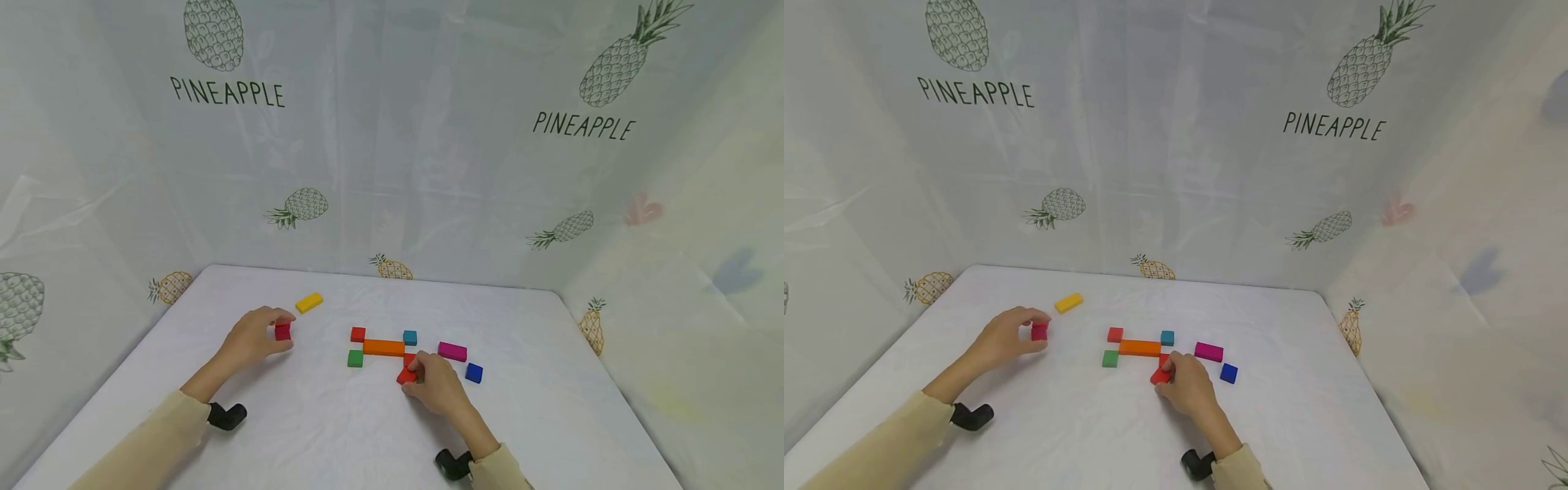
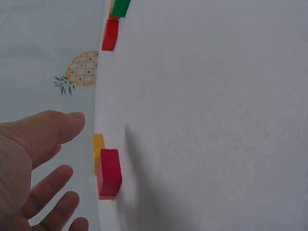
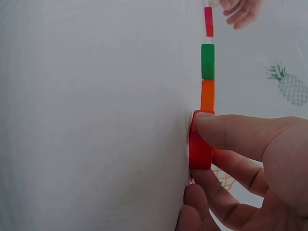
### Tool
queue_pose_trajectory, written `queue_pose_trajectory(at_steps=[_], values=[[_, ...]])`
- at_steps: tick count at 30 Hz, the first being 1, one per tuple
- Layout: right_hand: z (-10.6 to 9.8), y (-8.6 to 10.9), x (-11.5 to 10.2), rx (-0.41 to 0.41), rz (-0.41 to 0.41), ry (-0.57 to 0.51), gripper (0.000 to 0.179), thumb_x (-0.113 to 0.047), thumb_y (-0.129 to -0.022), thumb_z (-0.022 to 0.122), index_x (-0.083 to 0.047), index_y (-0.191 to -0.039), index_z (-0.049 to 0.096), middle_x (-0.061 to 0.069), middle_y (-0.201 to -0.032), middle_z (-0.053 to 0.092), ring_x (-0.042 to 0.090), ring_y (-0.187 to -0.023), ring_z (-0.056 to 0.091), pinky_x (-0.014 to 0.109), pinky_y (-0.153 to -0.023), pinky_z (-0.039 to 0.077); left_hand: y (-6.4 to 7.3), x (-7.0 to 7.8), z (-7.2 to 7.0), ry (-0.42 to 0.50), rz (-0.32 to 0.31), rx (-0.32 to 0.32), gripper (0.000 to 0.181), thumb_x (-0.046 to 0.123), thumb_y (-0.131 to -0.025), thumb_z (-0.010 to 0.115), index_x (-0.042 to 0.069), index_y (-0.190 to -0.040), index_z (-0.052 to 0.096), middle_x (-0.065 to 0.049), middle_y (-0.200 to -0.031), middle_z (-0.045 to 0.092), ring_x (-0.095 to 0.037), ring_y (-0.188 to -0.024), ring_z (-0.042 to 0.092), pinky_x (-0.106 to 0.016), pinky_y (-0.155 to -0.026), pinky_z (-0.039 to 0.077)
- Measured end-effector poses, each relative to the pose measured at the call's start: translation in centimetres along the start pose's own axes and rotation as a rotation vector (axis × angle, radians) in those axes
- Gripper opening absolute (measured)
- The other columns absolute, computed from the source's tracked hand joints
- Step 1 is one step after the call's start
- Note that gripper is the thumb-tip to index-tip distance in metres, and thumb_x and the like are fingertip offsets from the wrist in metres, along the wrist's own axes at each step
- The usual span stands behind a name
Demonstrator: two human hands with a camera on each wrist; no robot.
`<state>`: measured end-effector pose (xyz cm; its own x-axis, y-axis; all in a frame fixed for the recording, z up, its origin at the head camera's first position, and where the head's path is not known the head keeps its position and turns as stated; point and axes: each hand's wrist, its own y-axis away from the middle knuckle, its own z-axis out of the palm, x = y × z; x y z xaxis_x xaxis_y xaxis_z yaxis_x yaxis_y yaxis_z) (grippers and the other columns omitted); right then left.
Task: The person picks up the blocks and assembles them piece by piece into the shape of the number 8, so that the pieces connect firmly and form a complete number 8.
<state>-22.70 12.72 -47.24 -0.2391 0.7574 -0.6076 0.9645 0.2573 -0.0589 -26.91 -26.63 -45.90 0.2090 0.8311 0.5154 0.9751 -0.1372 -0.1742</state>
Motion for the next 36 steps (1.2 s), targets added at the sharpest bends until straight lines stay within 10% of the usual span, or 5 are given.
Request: queue_pose_trajectory(at_steps=[36], values=[[-0.1,0.2,-0.4,0.002,0.022,-0.022,0.030,-0.014,-0.085,0.091,-0.009,-0.104,0.068,0.001,-0.089,0.060,0.017,-0.086,0.055,0.029,-0.073,0.051,0.4,-2.7,0.8,-0.025,-0.016,-0.012,0.041,0.020,-0.088,0.087,0.011,-0.124,0.071,-0.012,-0.113,0.069,-0.031,-0.103,0.062,-0.055,-0.091,0.055]])
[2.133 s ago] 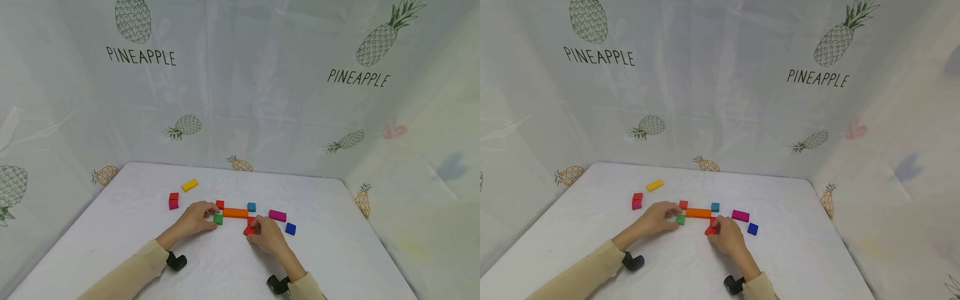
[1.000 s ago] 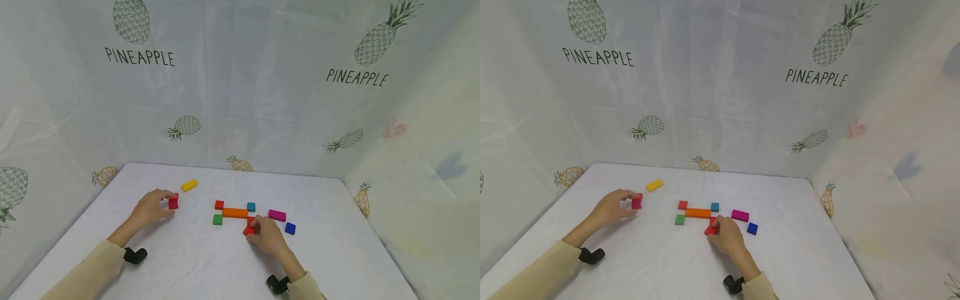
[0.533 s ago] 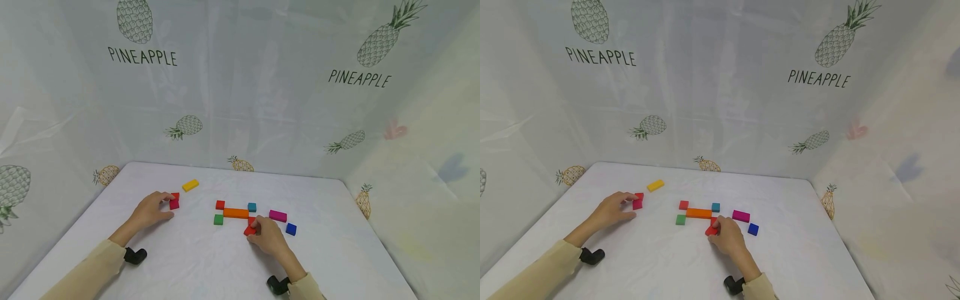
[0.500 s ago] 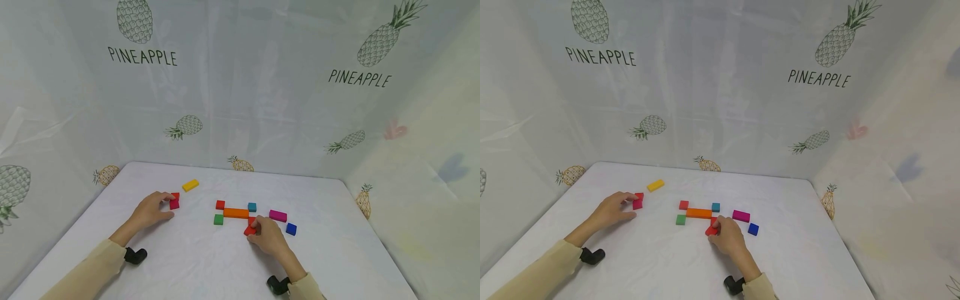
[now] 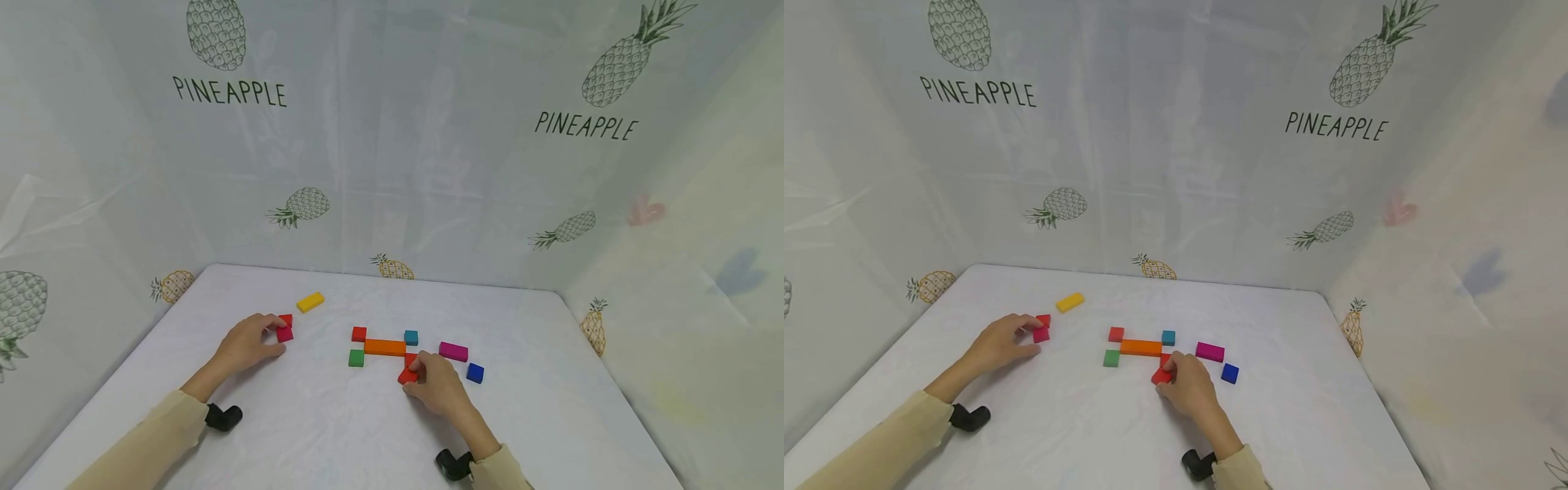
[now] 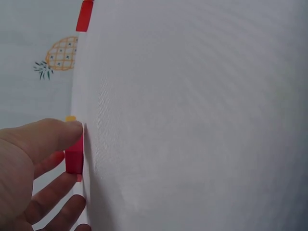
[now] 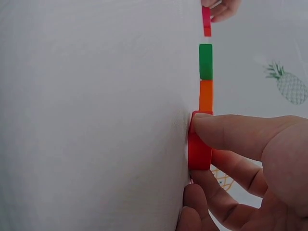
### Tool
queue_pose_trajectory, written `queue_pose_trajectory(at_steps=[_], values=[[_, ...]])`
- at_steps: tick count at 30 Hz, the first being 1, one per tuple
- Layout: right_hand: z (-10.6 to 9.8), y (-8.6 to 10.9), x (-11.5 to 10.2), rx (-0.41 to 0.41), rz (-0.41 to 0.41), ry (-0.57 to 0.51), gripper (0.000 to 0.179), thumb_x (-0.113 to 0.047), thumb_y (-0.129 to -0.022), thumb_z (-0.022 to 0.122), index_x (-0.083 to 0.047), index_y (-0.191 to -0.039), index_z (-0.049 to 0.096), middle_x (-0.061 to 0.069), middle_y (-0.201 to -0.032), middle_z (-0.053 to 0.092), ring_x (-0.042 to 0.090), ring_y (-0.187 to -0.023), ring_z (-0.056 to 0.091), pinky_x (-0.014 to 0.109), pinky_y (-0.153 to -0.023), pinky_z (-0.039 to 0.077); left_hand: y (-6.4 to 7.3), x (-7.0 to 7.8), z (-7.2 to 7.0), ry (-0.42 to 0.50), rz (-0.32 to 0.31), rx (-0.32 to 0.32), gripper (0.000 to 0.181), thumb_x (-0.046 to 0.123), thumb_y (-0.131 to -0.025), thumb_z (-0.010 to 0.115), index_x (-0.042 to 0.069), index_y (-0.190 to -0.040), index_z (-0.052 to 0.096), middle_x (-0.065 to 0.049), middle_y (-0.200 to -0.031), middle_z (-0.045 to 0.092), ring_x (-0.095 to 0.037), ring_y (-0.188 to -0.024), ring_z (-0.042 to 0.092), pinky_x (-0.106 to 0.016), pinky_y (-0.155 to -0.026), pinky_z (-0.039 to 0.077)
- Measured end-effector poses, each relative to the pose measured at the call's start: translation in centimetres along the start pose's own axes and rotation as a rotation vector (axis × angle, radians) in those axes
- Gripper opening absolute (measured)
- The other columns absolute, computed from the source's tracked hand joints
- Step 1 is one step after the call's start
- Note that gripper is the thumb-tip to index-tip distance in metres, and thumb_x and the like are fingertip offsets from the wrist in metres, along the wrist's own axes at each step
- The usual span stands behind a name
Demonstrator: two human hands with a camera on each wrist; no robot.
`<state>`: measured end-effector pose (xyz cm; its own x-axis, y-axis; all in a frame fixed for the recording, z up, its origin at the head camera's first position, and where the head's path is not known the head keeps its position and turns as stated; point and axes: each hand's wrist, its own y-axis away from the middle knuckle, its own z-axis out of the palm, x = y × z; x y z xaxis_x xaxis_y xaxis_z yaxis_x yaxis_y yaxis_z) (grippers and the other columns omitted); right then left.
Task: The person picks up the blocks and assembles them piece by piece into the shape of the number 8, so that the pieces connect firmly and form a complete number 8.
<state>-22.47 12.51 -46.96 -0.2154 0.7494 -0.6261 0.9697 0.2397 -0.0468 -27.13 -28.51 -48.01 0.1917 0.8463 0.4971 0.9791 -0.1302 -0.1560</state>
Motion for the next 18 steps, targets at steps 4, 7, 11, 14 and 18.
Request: queue_pose_trajectory(at_steps=[4,7,11,14,18], values=[[0.04,-0.01,-0.02,-0.002,0.002,0.001,0.030,-0.015,-0.085,0.090,-0.009,-0.104,0.068,0.002,-0.090,0.060,0.017,-0.086,0.055,0.029,-0.073,0.051,-0.05,0.13,0.07,-0.005,-0.008,0.016,0.038,0.018,-0.088,0.086,0.011,-0.122,0.071,-0.010,-0.109,0.069,-0.029,-0.100,0.062,-0.052,-0.087,0.055],[0.05,-0.01,-0.06,-0.004,0.003,0.002,0.030,-0.015,-0.085,0.090,-0.009,-0.104,0.068,0.002,-0.090,0.060,0.017,-0.086,0.055,0.029,-0.073,0.051,-0.05,0.31,-0.01,-0.012,-0.015,0.022,0.035,0.017,-0.088,0.085,0.010,-0.119,0.071,-0.008,-0.104,0.070,-0.027,-0.095,0.061,-0.048,-0.082,0.054],[0.06,-0.01,-0.08,-0.003,0.003,0.001,0.030,-0.015,-0.085,0.090,-0.009,-0.104,0.068,0.002,-0.090,0.060,0.018,-0.086,0.055,0.029,-0.073,0.051,-0.09,0.55,-0.03,-0.015,-0.037,0.012,0.035,0.019,-0.088,0.086,0.011,-0.118,0.071,-0.006,-0.101,0.069,-0.025,-0.093,0.060,-0.044,-0.078,0.052],[0.10,-0.02,-0.04,-0.001,0.005,0.002,0.030,-0.015,-0.085,0.090,-0.009,-0.104,0.068,0.002,-0.090,0.061,0.017,-0.086,0.055,0.029,-0.073,0.051,-0.18,0.72,0.10,-0.017,-0.046,0.000,0.036,0.022,-0.087,0.087,0.012,-0.118,0.071,-0.007,-0.101,0.068,-0.025,-0.093,0.059,-0.043,-0.077,0.052],[0.16,-0.04,0.07,0.000,-0.001,0.005,0.030,-0.015,-0.085,0.090,-0.009,-0.104,0.068,0.002,-0.089,0.060,0.017,-0.085,0.055,0.029,-0.072,0.051,-0.27,0.91,0.21,-0.024,-0.046,-0.008,0.033,0.021,-0.087,0.086,0.013,-0.115,0.071,-0.006,-0.099,0.068,-0.025,-0.091,0.059,-0.043,-0.077,0.051]])
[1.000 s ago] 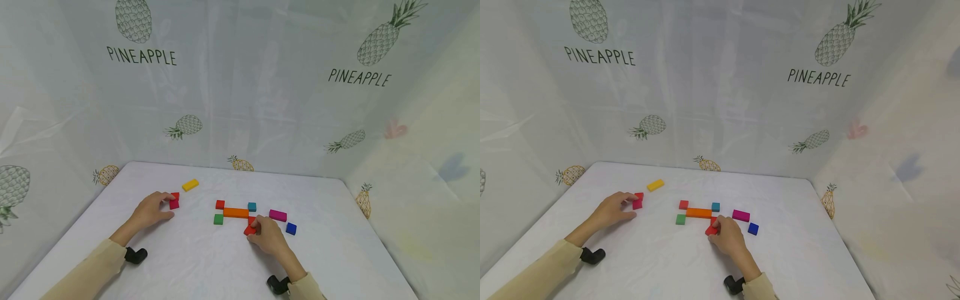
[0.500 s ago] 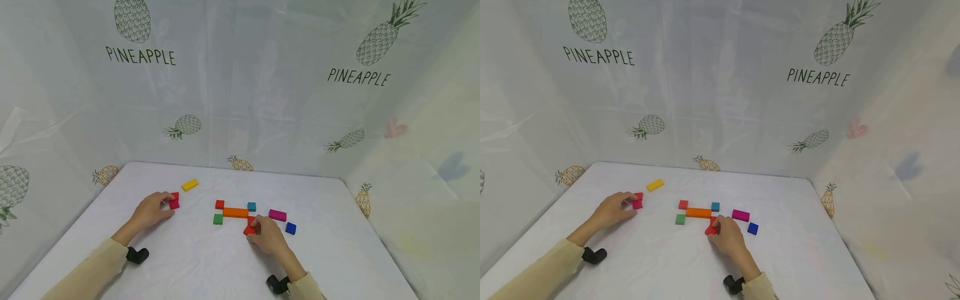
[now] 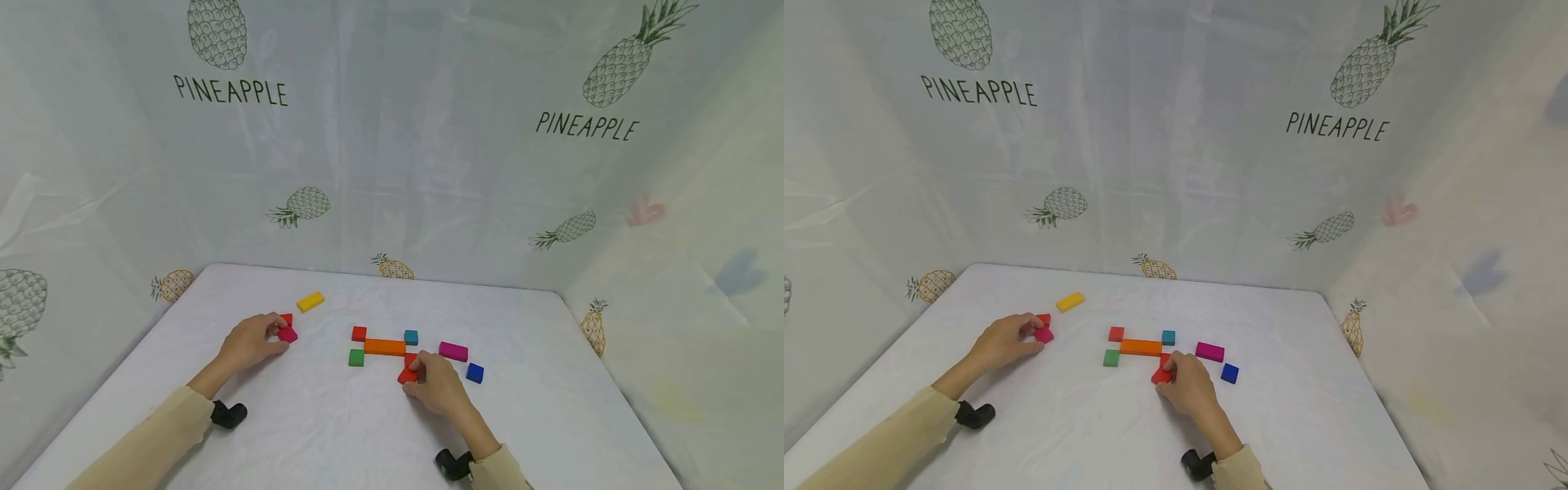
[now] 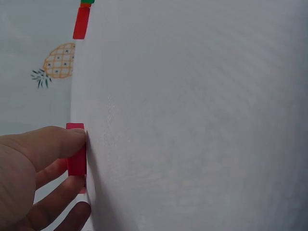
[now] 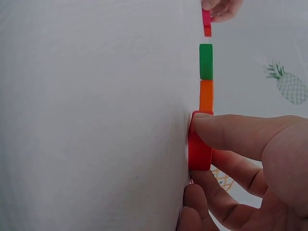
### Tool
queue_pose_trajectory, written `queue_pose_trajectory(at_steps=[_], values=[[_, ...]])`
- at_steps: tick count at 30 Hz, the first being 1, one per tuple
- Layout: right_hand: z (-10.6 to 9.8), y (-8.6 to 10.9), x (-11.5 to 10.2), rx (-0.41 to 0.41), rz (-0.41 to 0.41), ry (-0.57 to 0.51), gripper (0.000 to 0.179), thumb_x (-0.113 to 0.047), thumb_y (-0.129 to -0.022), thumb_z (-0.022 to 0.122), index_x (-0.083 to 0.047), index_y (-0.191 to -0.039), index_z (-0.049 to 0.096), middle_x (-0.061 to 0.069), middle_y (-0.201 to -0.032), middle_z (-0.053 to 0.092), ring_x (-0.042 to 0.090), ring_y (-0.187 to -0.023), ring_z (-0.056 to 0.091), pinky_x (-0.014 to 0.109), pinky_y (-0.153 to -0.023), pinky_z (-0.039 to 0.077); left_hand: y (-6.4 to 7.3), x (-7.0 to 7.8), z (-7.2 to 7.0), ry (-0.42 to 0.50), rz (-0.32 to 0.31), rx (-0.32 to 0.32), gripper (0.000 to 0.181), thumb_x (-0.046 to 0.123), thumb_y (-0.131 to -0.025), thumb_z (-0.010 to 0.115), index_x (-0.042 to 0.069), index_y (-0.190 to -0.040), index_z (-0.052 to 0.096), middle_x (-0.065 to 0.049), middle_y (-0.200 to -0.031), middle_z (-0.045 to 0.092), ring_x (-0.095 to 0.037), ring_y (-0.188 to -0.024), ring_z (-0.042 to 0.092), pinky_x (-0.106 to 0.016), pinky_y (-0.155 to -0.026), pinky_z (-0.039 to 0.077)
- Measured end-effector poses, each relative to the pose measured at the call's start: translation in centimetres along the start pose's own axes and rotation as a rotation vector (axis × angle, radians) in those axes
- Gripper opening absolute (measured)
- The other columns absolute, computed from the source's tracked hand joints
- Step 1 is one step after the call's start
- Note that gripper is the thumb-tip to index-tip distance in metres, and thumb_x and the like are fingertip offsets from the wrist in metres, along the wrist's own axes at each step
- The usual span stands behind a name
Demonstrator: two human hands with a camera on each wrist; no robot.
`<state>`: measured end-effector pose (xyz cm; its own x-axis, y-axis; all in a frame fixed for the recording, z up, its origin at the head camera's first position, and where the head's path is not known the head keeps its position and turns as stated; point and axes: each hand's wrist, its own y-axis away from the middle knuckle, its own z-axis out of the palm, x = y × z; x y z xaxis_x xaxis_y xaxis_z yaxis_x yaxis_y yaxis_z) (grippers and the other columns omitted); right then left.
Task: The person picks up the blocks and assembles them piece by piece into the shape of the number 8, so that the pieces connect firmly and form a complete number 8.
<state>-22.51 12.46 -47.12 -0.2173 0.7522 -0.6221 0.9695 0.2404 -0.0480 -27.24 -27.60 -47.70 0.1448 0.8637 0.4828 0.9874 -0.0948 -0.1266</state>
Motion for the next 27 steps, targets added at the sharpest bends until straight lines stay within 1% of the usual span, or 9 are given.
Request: queue_pose_trajectory(at_steps=[7,13,19,23,27], values=[[0.1,0.0,0.2,0.000,0.003,0.002,0.030,-0.015,-0.085,0.090,-0.010,-0.104,0.067,0.002,-0.089,0.060,0.017,-0.085,0.054,0.029,-0.072,0.051,-0.3,0.3,0.1,0.014,0.000,-0.020,0.031,0.024,-0.087,0.087,0.015,-0.112,0.070,-0.004,-0.099,0.068,-0.024,-0.091,0.059,-0.038,-0.073,0.047],[0.1,-0.1,0.2,-0.003,0.003,-0.001,0.030,-0.015,-0.085,0.090,-0.010,-0.104,0.067,0.002,-0.089,0.060,0.017,-0.085,0.055,0.030,-0.073,0.051,-0.3,0.4,0.3,0.017,-0.014,-0.010,0.030,0.021,-0.087,0.085,0.013,-0.112,0.070,-0.004,-0.094,0.066,-0.023,-0.085,0.057,-0.035,-0.068,0.043],[0.1,-0.2,0.2,-0.010,0.010,-0.003,0.030,-0.015,-0.085,0.090,-0.010,-0.104,0.067,0.001,-0.089,0.060,0.017,-0.085,0.055,0.030,-0.074,0.052,0.2,0.8,0.4,0.030,-0.035,-0.005,0.032,0.019,-0.088,0.085,0.011,-0.116,0.072,-0.003,-0.096,0.068,-0.022,-0.086,0.057,-0.036,-0.070,0.047],[0.1,-0.2,0.1,-0.009,0.012,-0.005,0.030,-0.015,-0.085,0.090,-0.010,-0.104,0.068,0.001,-0.090,0.060,0.017,-0.086,0.055,0.030,-0.074,0.052,0.7,1.4,0.3,0.038,-0.043,-0.010,0.036,0.021,-0.087,0.086,0.009,-0.119,0.073,-0.003,-0.098,0.069,-0.022,-0.089,0.058,-0.040,-0.072,0.050],[0.0,0.0,-0.1,-0.006,0.017,-0.007,0.030,-0.015,-0.085,0.090,-0.009,-0.104,0.068,0.002,-0.089,0.060,0.018,-0.086,0.055,0.031,-0.074,0.053,0.9,2.0,0.4,0.046,-0.039,-0.015,0.038,0.021,-0.087,0.086,0.009,-0.120,0.073,-0.003,-0.100,0.070,-0.023,-0.092,0.059,-0.040,-0.074,0.051]])
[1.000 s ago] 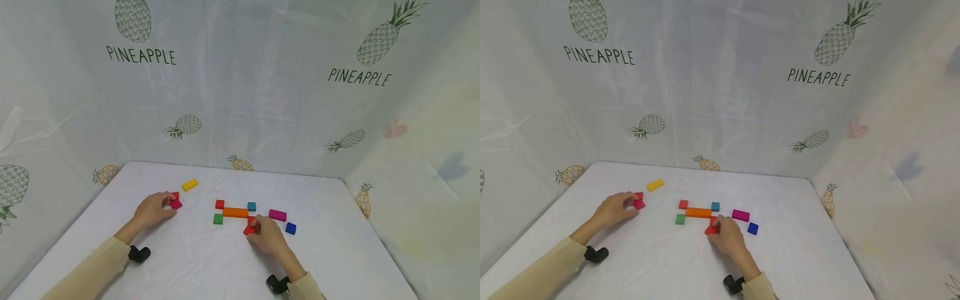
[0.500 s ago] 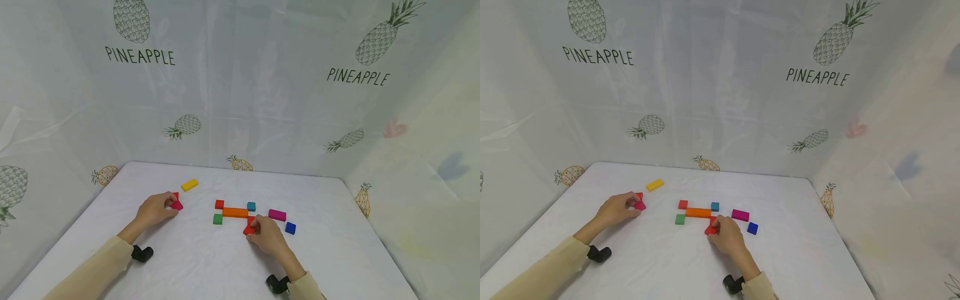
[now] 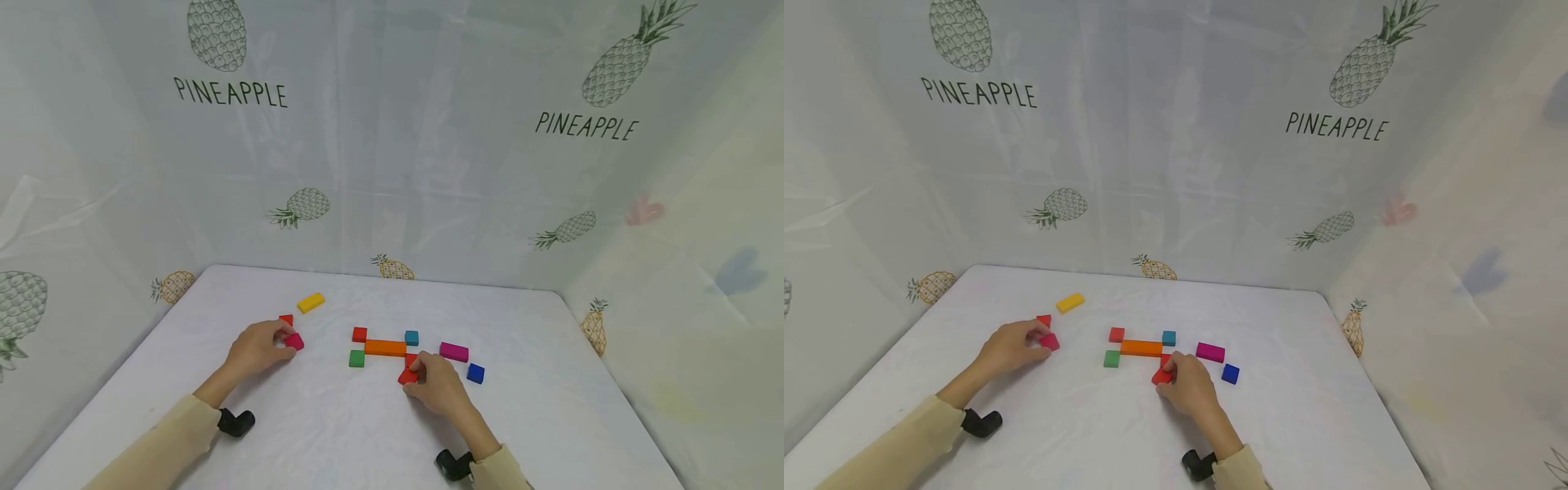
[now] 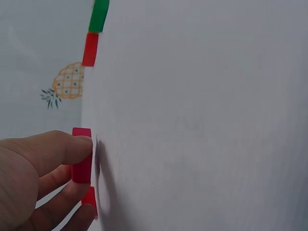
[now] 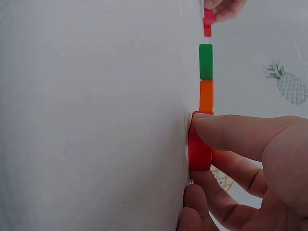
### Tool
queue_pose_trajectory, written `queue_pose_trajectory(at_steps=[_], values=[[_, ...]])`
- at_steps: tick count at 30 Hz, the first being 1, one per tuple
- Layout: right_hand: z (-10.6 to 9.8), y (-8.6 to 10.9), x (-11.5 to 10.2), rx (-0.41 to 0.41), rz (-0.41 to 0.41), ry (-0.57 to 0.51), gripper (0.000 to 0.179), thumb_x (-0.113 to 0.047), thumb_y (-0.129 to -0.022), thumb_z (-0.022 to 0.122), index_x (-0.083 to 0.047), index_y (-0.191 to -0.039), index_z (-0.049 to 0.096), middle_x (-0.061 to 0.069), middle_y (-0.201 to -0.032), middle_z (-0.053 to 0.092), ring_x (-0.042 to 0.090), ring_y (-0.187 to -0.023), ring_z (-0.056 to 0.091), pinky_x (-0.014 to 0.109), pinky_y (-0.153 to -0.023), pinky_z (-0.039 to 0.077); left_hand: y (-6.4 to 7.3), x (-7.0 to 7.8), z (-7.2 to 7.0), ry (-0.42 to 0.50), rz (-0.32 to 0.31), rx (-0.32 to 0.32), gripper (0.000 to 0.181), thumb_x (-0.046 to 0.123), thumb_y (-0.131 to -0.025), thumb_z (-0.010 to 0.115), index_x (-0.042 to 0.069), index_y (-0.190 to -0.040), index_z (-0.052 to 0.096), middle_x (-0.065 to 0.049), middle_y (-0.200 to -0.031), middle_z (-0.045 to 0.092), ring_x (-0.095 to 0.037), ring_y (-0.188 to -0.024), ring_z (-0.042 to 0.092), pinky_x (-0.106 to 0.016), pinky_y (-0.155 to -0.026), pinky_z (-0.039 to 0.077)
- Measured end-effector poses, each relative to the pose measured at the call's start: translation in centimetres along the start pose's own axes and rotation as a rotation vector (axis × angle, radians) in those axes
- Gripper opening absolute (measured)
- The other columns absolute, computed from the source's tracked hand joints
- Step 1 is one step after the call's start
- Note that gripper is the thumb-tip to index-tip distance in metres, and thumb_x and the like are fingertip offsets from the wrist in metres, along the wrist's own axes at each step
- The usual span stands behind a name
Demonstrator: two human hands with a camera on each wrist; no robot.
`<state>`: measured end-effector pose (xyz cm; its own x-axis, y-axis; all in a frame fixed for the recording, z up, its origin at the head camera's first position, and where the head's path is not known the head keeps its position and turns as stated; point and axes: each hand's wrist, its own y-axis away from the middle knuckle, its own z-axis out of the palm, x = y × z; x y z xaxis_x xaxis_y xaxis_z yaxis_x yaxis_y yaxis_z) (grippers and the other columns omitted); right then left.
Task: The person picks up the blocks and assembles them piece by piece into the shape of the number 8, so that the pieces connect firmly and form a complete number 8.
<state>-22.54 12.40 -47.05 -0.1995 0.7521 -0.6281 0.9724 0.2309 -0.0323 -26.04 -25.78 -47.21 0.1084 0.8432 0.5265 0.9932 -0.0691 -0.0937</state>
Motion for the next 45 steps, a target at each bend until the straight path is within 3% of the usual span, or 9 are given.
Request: queue_pose_trajectory(at_steps=[16,27,38,45], values=[[-0.1,0.2,-0.1,0.006,-0.001,-0.010,0.031,-0.014,-0.084,0.091,-0.008,-0.105,0.068,0.003,-0.090,0.061,0.018,-0.086,0.055,0.031,-0.073,0.053,2.3,2.4,1.8,0.098,0.019,0.012,0.030,0.016,-0.086,0.087,0.015,-0.113,0.073,0.000,-0.099,0.067,-0.021,-0.095,0.059,-0.040,-0.082,0.052],[0.1,0.1,0.1,0.011,-0.005,-0.016,0.031,-0.014,-0.084,0.091,-0.008,-0.105,0.069,0.002,-0.090,0.061,0.018,-0.086,0.056,0.031,-0.073,0.054,3.0,4.5,3.3,0.133,-0.001,-0.004,0.030,0.018,-0.086,0.088,0.020,-0.112,0.074,0.002,-0.099,0.066,-0.019,-0.097,0.059,-0.039,-0.084,0.053],[0.2,0.1,0.3,0.017,-0.019,-0.011,0.030,-0.014,-0.085,0.090,-0.009,-0.105,0.068,0.002,-0.090,0.061,0.017,-0.085,0.055,0.029,-0.072,0.053,3.7,7.6,4.8,0.166,0.035,-0.026,0.030,0.019,-0.083,0.091,0.024,-0.109,0.075,0.007,-0.094,0.065,-0.016,-0.094,0.058,-0.038,-0.083,0.053],[0.0,0.2,0.2,0.017,-0.019,-0.024,0.030,-0.014,-0.085,0.090,-0.009,-0.104,0.068,0.002,-0.090,0.061,0.017,-0.085,0.056,0.030,-0.073,0.054,3.9,8.7,5.9,0.172,0.052,-0.037,0.032,0.020,-0.083,0.091,0.024,-0.109,0.074,0.009,-0.095,0.065,-0.015,-0.094,0.059,-0.037,-0.083,0.053]])
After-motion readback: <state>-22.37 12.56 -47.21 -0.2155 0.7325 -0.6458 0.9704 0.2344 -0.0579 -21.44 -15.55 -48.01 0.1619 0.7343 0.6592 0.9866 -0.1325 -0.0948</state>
